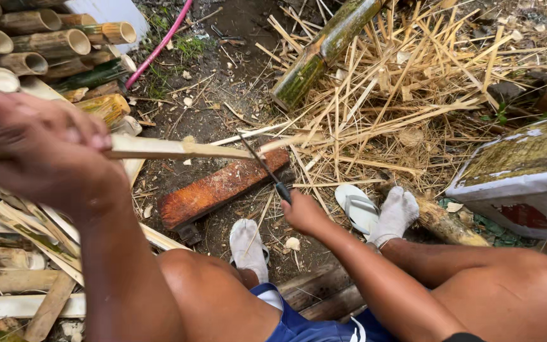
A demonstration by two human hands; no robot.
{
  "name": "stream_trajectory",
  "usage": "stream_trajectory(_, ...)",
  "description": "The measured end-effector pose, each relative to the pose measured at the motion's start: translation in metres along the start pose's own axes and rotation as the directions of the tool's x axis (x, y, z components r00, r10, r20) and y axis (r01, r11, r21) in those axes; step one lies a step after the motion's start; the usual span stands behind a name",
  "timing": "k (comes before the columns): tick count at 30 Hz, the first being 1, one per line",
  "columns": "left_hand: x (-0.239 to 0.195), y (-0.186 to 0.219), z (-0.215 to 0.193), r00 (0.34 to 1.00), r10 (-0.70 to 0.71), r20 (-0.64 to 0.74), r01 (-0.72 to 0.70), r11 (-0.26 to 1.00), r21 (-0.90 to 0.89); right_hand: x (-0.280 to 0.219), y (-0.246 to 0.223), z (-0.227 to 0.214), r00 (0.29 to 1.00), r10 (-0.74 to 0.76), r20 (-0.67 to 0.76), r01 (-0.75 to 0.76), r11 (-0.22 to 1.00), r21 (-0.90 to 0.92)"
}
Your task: The person sits on the ground and uses a knife to sharpen the ends of thin bamboo sticks. They hold each stick against a wooden block and repeatedly scrape the knife along the tip to create a point, then place the finished sticks into a pile.
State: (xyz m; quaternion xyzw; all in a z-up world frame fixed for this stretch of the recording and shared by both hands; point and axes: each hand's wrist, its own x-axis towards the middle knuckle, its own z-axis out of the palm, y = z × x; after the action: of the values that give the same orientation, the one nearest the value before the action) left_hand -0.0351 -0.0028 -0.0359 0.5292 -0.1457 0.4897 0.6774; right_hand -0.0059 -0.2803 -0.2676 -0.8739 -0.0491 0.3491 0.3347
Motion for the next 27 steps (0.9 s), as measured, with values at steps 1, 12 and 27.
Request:
stream_trajectory(1, 0.001, -0.003, -0.004, 1.0, -0.005, -0.003, 0.005, 1.0, 0.006, -0.008, -0.012, -0.001, 1.0, 0.002, 0.011, -0.001, 0.999, -0.035)
stream_trajectory(12, 0.006, -0.009, -0.03, 0.999, -0.048, -0.006, 0.049, 0.998, 0.041, 0.046, -0.007, 0.045, 0.986, -0.107, -0.129, 0.093, 0.99, -0.11)
stream_trajectory(27, 0.018, -0.006, -0.032, 0.997, 0.002, -0.079, 0.009, 0.988, 0.151, 0.083, 0.001, 0.055, 0.939, -0.266, -0.217, 0.228, 0.956, -0.187)
